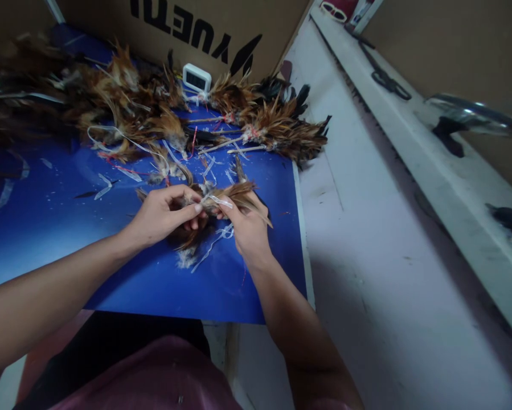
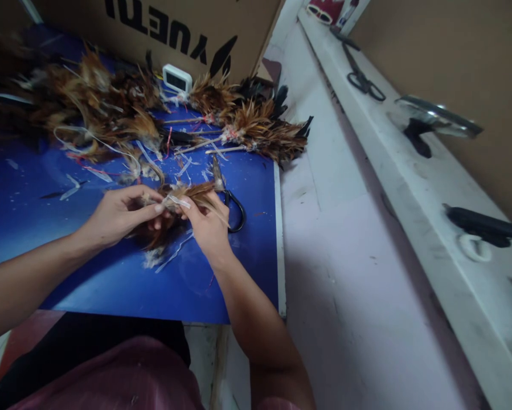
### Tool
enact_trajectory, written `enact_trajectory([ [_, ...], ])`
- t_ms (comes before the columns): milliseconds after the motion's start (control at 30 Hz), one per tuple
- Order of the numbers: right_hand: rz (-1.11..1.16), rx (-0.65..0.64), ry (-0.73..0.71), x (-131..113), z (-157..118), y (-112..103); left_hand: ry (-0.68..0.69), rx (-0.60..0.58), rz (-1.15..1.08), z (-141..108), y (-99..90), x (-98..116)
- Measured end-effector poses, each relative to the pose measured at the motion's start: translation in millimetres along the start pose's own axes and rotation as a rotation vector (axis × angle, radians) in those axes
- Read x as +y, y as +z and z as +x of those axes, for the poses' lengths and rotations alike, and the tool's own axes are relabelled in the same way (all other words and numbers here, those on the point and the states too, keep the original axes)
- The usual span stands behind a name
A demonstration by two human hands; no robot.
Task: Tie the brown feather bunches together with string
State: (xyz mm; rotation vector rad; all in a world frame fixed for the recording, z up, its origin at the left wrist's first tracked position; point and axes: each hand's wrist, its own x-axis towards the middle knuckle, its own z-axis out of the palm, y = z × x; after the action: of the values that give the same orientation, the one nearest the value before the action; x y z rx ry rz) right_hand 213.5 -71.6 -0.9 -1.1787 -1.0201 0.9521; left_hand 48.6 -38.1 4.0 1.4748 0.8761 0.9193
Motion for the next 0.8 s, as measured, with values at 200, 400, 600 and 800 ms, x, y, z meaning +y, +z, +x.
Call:
enact_trajectory([
  [200, 0.165, -0.056, 0.173, -3.4, 3.0, -1.4, -0.032, -0.079, -0.114, 0.4, -6.5, -8.0],
  [400, 0.237, -0.124, 0.281, -6.1, 3.1, -2.3, -0.015, -0.031, -0.128, 2.2, -9.8, -13.0],
  [600, 0.316, -0.176, 0.316, -7.5, 2.6, -2.7, 0.025, 0.0, -0.081, 4.0, -11.3, -17.7],
  [800, 0.342, -0.18, 0.344, -8.0, 2.5, -1.9, 0.101, 0.002, 0.019, 3.5, -13.6, -20.1],
])
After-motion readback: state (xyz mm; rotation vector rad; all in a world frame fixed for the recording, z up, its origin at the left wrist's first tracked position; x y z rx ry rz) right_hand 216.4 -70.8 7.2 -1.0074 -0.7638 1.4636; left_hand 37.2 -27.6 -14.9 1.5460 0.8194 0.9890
